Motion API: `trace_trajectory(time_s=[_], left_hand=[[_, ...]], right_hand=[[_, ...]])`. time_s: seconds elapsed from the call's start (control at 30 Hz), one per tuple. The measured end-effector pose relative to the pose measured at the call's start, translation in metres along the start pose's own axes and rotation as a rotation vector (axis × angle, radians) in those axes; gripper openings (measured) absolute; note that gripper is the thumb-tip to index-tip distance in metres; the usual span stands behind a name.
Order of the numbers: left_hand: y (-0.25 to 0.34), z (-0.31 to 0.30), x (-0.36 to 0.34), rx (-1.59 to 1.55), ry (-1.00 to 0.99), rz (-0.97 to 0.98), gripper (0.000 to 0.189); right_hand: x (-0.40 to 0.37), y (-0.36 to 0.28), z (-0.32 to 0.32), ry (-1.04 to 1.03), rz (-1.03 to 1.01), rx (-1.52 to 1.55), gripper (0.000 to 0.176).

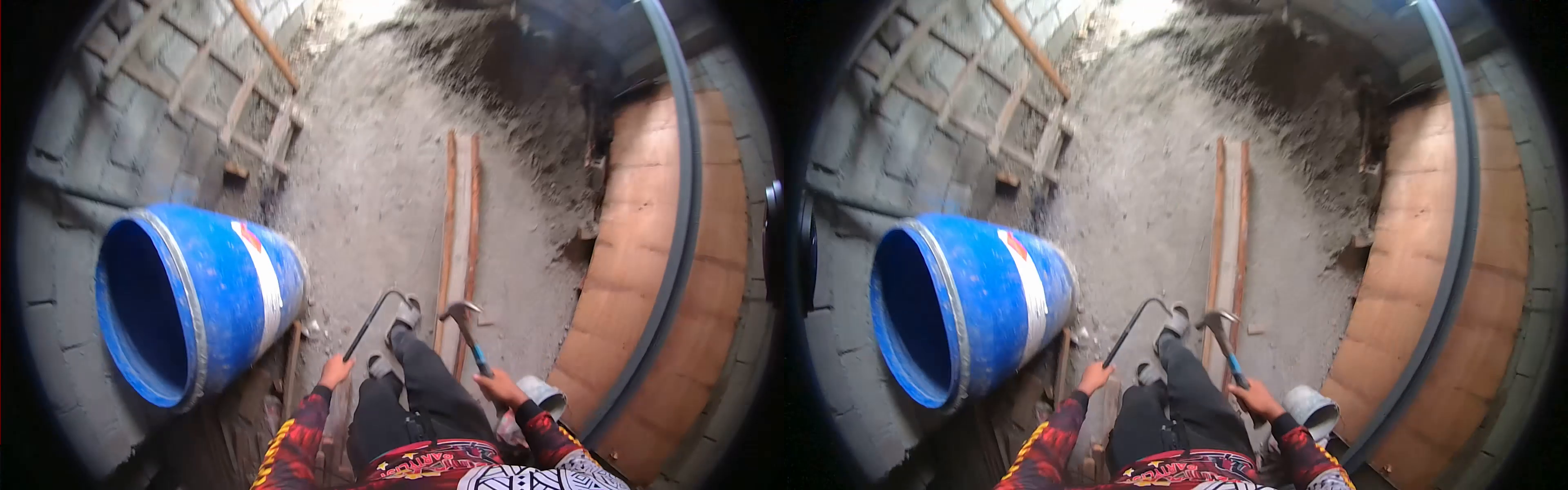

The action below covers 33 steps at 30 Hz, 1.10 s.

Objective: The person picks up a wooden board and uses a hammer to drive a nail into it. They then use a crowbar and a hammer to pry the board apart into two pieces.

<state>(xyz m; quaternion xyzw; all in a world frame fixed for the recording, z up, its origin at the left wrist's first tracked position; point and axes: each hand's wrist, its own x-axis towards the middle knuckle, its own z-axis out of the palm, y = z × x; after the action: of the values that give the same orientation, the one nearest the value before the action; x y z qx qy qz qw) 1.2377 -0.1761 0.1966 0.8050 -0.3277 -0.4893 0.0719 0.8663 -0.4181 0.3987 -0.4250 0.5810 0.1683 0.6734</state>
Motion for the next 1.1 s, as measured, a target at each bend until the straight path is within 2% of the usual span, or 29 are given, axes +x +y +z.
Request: trace_trajectory(time_s=[0.03,0.07,0.13,0.17,0.23,0.27,0.3,0.33,0.4,0.47,0.5,0.53,0.57,0.6,0.63,0.7,0.73,0.8,0.83,0.87,0.9,0.93,1.07,1.1], left_hand=[[0.017,-0.022,-0.006,0.032,-0.034,0.115,0.038],[0.034,-0.046,-0.020,0.050,-0.026,0.129,0.038],[0.062,-0.097,-0.037,-0.637,-0.594,-0.375,0.047],[0.050,-0.098,-0.022,-0.633,-0.578,-0.357,0.047],[0.011,-0.084,0.018,-1.048,-1.053,-0.621,0.051],[0.068,-0.098,-0.001,-0.482,-0.495,-0.478,0.054],[0.078,-0.093,0.018,-0.192,-0.221,-0.304,0.060],[0.087,-0.087,0.041,0.092,0.052,-0.121,0.066],[0.189,-0.155,0.037,-0.097,-0.075,-0.270,0.077],[0.185,-0.150,0.101,0.056,0.173,-0.188,0.075],[0.196,-0.167,0.125,-0.005,0.092,-0.163,0.069],[0.214,-0.184,0.139,-0.010,0.078,-0.166,0.069],[0.234,-0.208,0.150,-0.083,0.091,-0.086,0.064],[0.249,-0.226,0.160,-0.155,0.102,-0.008,0.058],[0.240,-0.234,0.177,-0.156,0.082,-0.014,0.058],[0.220,-0.246,0.226,-1.164,-0.670,-0.465,0.049],[0.234,-0.247,0.238,-1.169,-0.687,-0.475,0.049],[0.256,-0.259,0.271,-0.737,-0.422,-0.406,0.045],[0.270,-0.264,0.291,-0.527,-0.301,-0.409,0.049],[0.291,-0.282,0.306,-0.135,-0.191,-0.256,0.055],[0.298,-0.287,0.333,0.123,-0.139,-0.216,0.060],[0.303,-0.292,0.357,0.144,-0.219,-0.297,0.060],[0.333,-0.327,0.377,0.449,-0.243,-0.216,0.058],[0.341,-0.335,0.380,0.527,-0.238,-0.171,0.058]], right_hand=[[-0.018,0.009,-0.016,0.065,0.021,0.129,0.032],[-0.037,0.014,-0.031,0.116,0.081,0.227,0.030],[-0.054,0.043,-0.059,0.215,0.073,0.251,0.029],[-0.054,0.058,-0.072,0.251,0.123,0.278,0.028],[-0.044,0.087,-0.100,0.283,0.165,0.314,0.028],[-0.038,0.105,-0.111,0.332,0.259,0.310,0.027],[-0.026,0.132,-0.124,0.382,0.355,0.304,0.026],[-0.014,0.157,-0.133,0.383,0.353,0.310,0.026],[0.011,0.208,-0.152,0.324,0.570,0.410,0.023],[-0.017,0.162,-0.156,0.274,0.554,0.059,0.021],[-0.012,0.175,-0.157,0.314,0.630,0.328,0.022],[-0.001,0.191,-0.163,0.287,0.616,0.325,0.024],[0.001,0.177,-0.168,0.279,0.626,0.308,0.024],[0.003,0.150,-0.174,0.270,0.625,0.270,0.024],[0.003,0.115,-0.177,0.259,0.609,0.228,0.025],[0.005,0.054,-0.193,0.258,0.564,0.171,0.027],[0.006,0.032,-0.199,0.259,0.544,0.151,0.029],[0.010,-0.003,-0.206,0.270,0.502,0.122,0.034],[0.015,-0.018,-0.208,0.271,0.477,0.105,0.036],[0.018,-0.026,-0.205,0.266,0.458,0.078,0.039],[0.024,-0.028,-0.199,0.254,0.427,0.030,0.042],[0.029,-0.028,-0.194,0.231,0.397,-0.029,0.045],[0.057,-0.032,-0.183,0.142,0.224,-0.289,0.058],[0.066,-0.046,-0.188,0.239,0.326,-0.145,0.060]])
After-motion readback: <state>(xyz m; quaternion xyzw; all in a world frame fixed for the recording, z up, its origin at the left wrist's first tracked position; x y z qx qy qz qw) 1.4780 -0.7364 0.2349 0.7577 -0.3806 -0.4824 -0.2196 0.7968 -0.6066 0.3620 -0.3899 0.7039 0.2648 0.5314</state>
